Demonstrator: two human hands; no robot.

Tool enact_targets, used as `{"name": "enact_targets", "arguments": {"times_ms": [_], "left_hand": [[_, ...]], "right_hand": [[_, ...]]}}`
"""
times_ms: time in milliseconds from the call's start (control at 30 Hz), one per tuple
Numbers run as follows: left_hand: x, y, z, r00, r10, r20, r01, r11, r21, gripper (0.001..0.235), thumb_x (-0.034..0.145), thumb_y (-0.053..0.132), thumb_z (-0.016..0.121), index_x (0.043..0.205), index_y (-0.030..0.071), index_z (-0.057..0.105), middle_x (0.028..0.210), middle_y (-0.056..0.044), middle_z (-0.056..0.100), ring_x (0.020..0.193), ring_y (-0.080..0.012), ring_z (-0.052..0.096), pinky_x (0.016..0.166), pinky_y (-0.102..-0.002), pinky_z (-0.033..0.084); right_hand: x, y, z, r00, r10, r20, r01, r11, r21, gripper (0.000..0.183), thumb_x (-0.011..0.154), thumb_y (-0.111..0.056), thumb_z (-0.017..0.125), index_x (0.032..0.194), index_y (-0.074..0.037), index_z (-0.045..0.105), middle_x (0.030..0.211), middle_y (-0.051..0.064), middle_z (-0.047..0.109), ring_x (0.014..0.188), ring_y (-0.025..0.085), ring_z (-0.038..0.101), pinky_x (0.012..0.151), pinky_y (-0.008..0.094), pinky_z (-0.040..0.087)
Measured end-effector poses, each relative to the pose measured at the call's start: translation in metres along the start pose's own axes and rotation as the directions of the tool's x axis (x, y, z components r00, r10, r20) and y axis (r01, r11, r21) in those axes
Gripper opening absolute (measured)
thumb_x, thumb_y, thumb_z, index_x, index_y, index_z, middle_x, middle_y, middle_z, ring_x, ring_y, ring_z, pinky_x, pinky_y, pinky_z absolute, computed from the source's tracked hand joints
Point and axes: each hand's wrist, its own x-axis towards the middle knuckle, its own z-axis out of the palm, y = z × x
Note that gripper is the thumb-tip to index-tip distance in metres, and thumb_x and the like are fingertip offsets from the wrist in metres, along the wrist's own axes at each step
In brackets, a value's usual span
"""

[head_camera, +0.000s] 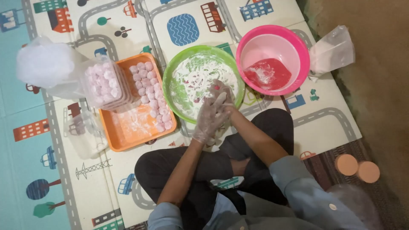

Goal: The person sits on a play mat and repeatedly rolls small pink balls in a green bowl of white powder, then places them into a clear plastic container. The person wears gloves and handles the items one at a time, transferring them from the bowl to the container.

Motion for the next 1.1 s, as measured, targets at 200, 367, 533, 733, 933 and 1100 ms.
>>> {"name": "enact_targets", "arguments": {"times_ms": [200,367,533,733,933,1100], "left_hand": [[-0.109,-0.014,0.058,0.842,-0.49,0.227,0.486,0.871,0.075,0.018,0.093,0.025,0.072,0.086,0.01,0.066,0.077,-0.007,0.058,0.069,-0.03,0.061,0.066,-0.043,0.055],[0.05,0.05,-0.032,0.716,-0.599,0.358,0.645,0.764,-0.014,0.02,0.094,0.02,0.067,0.08,0.007,0.06,0.074,-0.013,0.059,0.072,-0.0361,0.063,0.067,-0.047,0.052],[0.068,0.055,-0.049,0.349,-0.797,0.493,0.932,0.35,-0.094,0.026,0.094,0.039,0.069,0.085,0.014,0.072,0.079,-0.006,0.068,0.081,-0.0221,0.07,0.076,-0.034,0.057],[0.082,0.031,-0.079,0.091,-0.97,0.226,0.986,0.055,-0.159,0.031,0.092,0.037,0.066,0.104,0.01,0.077,0.086,-0.016,0.074,0.09,-0.0266,0.071,0.086,-0.045,0.055],[0.066,0.019,-0.072,0.033,-0.992,0.12,0.987,0.013,-0.162,0.033,0.09,0.026,0.062,0.113,0.008,0.078,0.104,-0.019,0.076,0.106,-0.032,0.071,0.094,-0.044,0.054],[0.039,0.005,-0.053,0.017,-0.991,0.135,0.999,0.012,-0.035,0.028,0.089,0.031,0.066,0.109,0.017,0.079,0.105,-0.013,0.076,0.112,-0.0321,0.069,0.098,-0.044,0.054]], "right_hand": [[-0.119,-0.096,0.057,0.97,-0.18,0.162,0.23,0.475,-0.849,0.063,0.086,-0.056,0.073,0.142,-0.027,0.061,0.125,0.001,0.073,0.118,0.024,0.068,0.106,0.044,0.05],[-0.139,-0.12,0.066,0.964,-0.163,0.211,0.265,0.505,-0.822,0.067,0.085,-0.064,0.076,0.135,-0.021,0.063,0.113,0.005,0.072,0.106,0.023,0.07,0.092,0.043,0.054],[-0.086,-0.079,0.015,0.917,-0.066,0.393,0.394,0.295,-0.871,0.04,0.087,-0.057,0.076,0.107,-0.023,0.068,0.104,0.007,0.071,0.11,0.034,0.067,0.101,0.046,0.049],[-0.084,-0.114,0.003,0.998,0.056,0.033,-0.049,0.982,-0.18,0.045,0.094,-0.027,0.076,0.131,-0.006,0.063,0.113,0.006,0.062,0.091,0.02,0.066,0.069,0.032,0.057],[0.081,-0.065,-0.109,0.468,0.316,0.825,-0.813,0.519,0.263,0.044,0.109,-0.035,0.044,0.128,-0.007,0.072,0.136,0.019,0.067,0.131,0.035,0.061,0.116,0.054,0.035],[-0.048,-0.097,-0.022,0.606,0.438,0.663,0.362,0.591,-0.721,0.05,0.105,-0.042,0.045,0.148,-0.019,0.049,0.155,0.008,0.046,0.146,0.036,0.037,0.111,0.066,0.033]]}}
